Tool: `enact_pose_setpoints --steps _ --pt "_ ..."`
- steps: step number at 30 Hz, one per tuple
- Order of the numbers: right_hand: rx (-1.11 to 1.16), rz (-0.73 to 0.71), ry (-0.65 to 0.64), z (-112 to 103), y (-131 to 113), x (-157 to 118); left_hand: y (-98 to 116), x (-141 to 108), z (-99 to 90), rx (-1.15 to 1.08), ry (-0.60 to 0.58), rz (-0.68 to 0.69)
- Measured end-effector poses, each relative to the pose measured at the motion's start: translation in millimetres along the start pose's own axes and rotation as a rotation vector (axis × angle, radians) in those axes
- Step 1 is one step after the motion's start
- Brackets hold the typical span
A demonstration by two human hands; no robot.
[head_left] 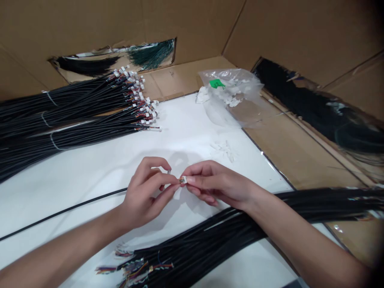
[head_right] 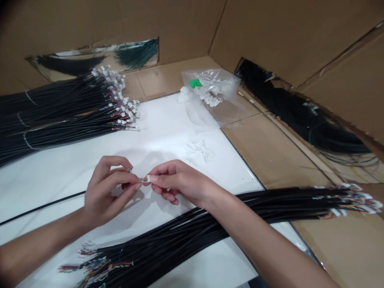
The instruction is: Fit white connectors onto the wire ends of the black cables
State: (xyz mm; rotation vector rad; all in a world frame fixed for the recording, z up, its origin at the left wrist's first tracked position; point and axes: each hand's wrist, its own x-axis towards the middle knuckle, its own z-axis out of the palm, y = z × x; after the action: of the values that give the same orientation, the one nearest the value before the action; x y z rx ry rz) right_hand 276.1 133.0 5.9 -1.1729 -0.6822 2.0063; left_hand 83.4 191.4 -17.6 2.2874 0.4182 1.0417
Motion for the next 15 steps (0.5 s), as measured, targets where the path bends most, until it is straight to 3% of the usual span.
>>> enact_pose_setpoints --steps 7,15 --pt "0.023 -0.018 -0.039 -0.7 0.3 -1.2 -1.3 -0.3 -0.1 0.116 0.024 0.121" --pt "0.02 -0.054 -0.024 2.0 2.2 -0.4 0.8 0.4 -0.7 0.059 0.012 0.076"
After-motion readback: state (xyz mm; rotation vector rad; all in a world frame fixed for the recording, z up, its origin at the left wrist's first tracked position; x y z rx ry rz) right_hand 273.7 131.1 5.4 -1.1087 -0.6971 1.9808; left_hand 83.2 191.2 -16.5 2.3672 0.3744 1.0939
